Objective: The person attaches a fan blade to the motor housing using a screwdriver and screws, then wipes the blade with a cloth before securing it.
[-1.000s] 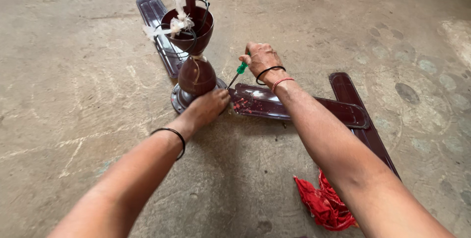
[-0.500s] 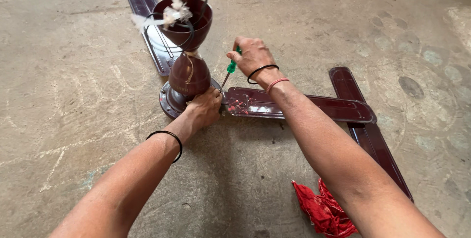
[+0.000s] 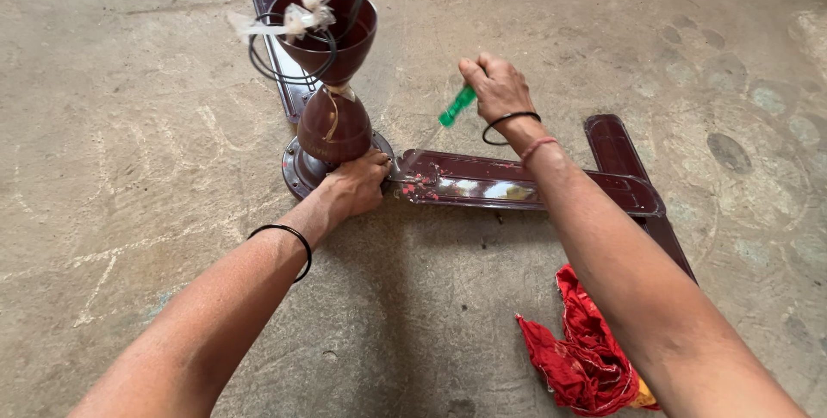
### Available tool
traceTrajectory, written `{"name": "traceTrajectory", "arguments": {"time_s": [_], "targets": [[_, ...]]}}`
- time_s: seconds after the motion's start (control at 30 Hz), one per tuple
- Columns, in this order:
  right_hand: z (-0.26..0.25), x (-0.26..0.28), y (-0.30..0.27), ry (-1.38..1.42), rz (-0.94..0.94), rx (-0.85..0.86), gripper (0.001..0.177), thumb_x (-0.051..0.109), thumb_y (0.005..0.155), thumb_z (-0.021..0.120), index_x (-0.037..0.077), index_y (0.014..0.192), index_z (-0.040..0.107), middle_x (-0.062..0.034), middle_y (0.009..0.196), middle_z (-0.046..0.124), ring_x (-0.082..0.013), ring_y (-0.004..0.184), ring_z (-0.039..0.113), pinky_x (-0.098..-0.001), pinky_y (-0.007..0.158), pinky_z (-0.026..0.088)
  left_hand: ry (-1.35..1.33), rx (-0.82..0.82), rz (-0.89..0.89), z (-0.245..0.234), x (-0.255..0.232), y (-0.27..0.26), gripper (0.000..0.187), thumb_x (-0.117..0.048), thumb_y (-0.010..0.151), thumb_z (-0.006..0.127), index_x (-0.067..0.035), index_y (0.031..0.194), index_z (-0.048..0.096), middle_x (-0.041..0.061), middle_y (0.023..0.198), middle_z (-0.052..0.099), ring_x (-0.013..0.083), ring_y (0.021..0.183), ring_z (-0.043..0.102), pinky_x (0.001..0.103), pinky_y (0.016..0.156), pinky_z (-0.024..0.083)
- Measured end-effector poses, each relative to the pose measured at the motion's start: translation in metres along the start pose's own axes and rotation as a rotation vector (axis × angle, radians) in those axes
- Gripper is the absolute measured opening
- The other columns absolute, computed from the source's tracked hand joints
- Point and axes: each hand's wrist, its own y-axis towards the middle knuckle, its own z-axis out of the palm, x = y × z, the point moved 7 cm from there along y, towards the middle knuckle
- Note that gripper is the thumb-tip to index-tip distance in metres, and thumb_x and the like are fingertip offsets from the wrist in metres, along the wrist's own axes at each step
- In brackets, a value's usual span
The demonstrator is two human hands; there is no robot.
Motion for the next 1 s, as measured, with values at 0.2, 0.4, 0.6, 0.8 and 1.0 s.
{"name": "traceTrajectory", "arguments": {"time_s": [0.2, 0.4, 0.6, 0.8, 1.0], "targets": [[0.011, -0.005, -0.037, 0.249, 0.102, 0.190, 0.033, 0.040, 0.093, 0.073, 0.009, 0.091, 0.063, -0.0026, 0.071, 0.071, -0.0086, 0.053, 0.069, -0.0251, 0.044, 0.052, -0.094, 0.013, -0.006, 0.002, 0.009, -0.003, 0.055, 0.005, 0.082, 0.058, -0.001, 0.136, 0.060, 0.011, 0.138, 0.057, 0.0289, 0.128, 0.056, 0.037, 0.111, 0.046], [0.003, 0.032, -0.053, 0.159, -0.075, 0.183, 0.021, 0.031, 0.095, 0.072, 0.010, 0.098, 0.074, -0.0028, 0.077, 0.074, -0.0088, 0.061, 0.071, -0.0259, 0.051, 0.054, -0.145, -0.010, -0.004, 0.004, 0.013, -0.003, 0.055, 0.009, 0.082, 0.062, -0.001, 0.136, 0.061, 0.011, 0.144, 0.055, 0.0296, 0.132, 0.055, 0.036, 0.111, 0.047], [0.005, 0.073, -0.069, 0.038, -0.450, 0.116, 0.020, 0.024, 0.092, 0.079, 0.005, 0.093, 0.074, -0.0067, 0.085, 0.068, -0.0133, 0.067, 0.068, -0.0291, 0.059, 0.056, -0.158, -0.038, -0.012, 0.003, 0.015, -0.001, 0.051, 0.004, 0.084, 0.069, -0.005, 0.134, 0.064, 0.010, 0.142, 0.058, 0.0302, 0.131, 0.056, 0.038, 0.110, 0.047], [0.011, 0.081, -0.073, -0.028, -0.543, 0.105, 0.019, 0.024, 0.092, 0.079, 0.006, 0.094, 0.074, -0.0071, 0.087, 0.068, -0.0173, 0.077, 0.068, -0.0329, 0.067, 0.057, -0.158, -0.023, -0.051, 0.001, 0.013, -0.002, 0.052, 0.004, 0.083, 0.070, -0.007, 0.134, 0.064, 0.010, 0.142, 0.057, 0.0298, 0.130, 0.056, 0.038, 0.110, 0.047], [0.015, 0.081, -0.075, -0.062, -0.566, 0.107, 0.019, 0.026, 0.092, 0.079, 0.007, 0.092, 0.073, -0.0058, 0.087, 0.068, -0.0175, 0.078, 0.069, -0.0324, 0.067, 0.058, -0.169, 0.003, -0.078, -0.001, 0.012, -0.002, 0.052, 0.003, 0.086, 0.069, -0.009, 0.136, 0.063, 0.009, 0.144, 0.055, 0.0293, 0.131, 0.056, 0.037, 0.111, 0.047]]}}
